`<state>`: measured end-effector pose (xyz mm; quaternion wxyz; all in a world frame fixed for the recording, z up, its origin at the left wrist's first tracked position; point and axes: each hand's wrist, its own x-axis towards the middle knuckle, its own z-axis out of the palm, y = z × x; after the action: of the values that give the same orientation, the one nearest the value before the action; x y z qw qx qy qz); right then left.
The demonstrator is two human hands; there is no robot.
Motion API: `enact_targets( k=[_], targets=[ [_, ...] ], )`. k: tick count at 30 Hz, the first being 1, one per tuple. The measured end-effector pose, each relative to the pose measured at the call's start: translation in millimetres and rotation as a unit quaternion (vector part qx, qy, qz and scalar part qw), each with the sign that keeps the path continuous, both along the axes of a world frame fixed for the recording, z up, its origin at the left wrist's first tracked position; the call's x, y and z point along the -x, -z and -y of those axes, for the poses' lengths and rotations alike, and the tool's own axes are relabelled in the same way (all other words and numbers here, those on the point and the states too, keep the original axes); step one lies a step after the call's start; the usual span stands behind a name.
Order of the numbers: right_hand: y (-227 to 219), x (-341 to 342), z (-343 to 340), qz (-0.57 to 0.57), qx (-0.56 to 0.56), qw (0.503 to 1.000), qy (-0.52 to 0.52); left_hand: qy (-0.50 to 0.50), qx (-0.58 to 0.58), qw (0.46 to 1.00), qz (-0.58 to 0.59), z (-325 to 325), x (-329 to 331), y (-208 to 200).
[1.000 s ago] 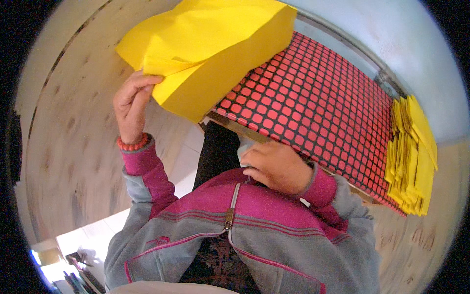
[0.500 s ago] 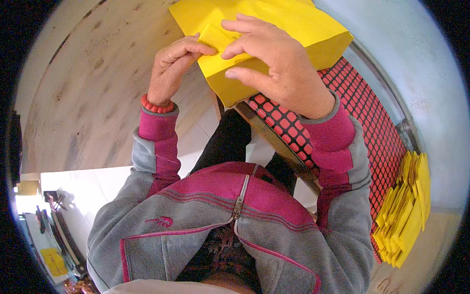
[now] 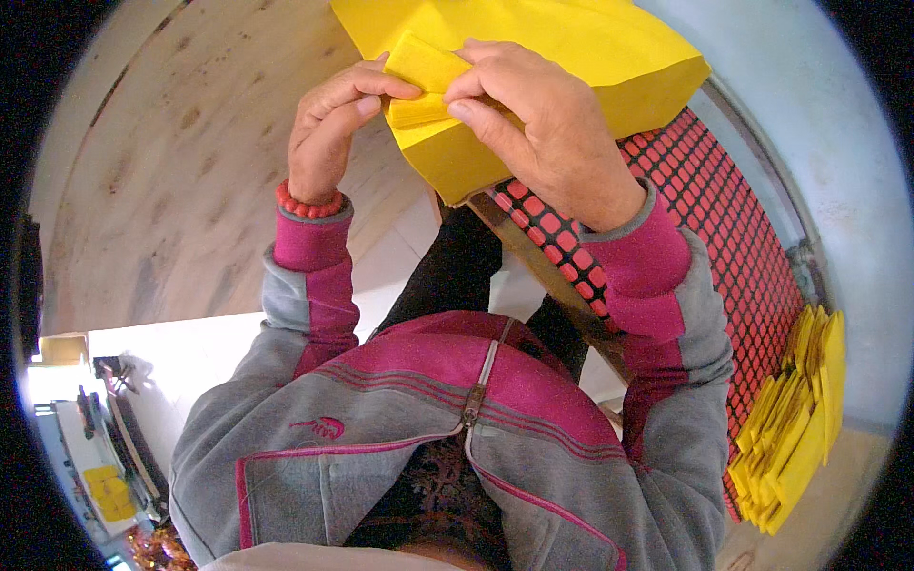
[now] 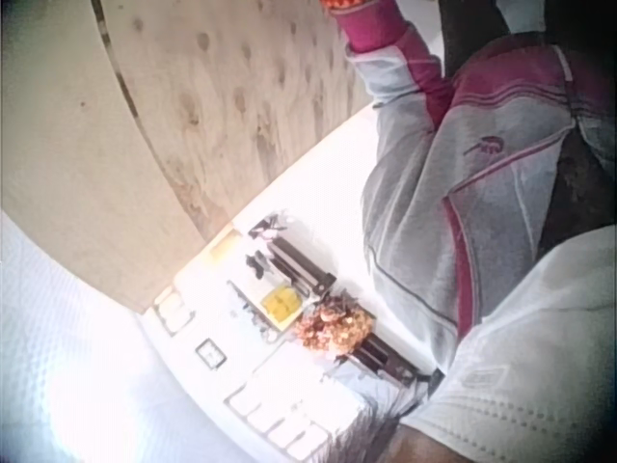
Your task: The person folds yellow paper sheets by hand on a patterned table, repeatedly folding each sheet in half and pressing the crease. Finished folded sheets are stacked on the right side of the table.
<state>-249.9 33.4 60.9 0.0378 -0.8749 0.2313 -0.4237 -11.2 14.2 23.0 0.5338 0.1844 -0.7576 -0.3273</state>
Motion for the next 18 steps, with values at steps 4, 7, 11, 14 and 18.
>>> enact_targets(
  k=[4, 7, 11, 14, 18],
  targets=[
    [2, -2, -2, 0.016, -0.013, 1.0, 0.008, 0.014, 0.002, 1.0, -0.004, 1, -3, 0],
    [3, -2, -1, 0.023, -0.019, 1.0, 0.006, 0.0, 0.006, 1.0, -0.004, 3, -4, 4],
    [3, -2, -1, 0.033, -0.021, 0.999, -0.002, -0.028, 0.0, 1.0, -0.006, 5, -4, 10],
    [4, -2, -2, 0.045, -0.043, 0.998, -0.003, -0.037, -0.03, 0.998, -0.04, 4, 0, 12],
    [4, -1, -2, 0.067, -0.058, 0.996, -0.016, -0.034, -0.059, 0.994, -0.088, -1, 6, 10]
  ],
)
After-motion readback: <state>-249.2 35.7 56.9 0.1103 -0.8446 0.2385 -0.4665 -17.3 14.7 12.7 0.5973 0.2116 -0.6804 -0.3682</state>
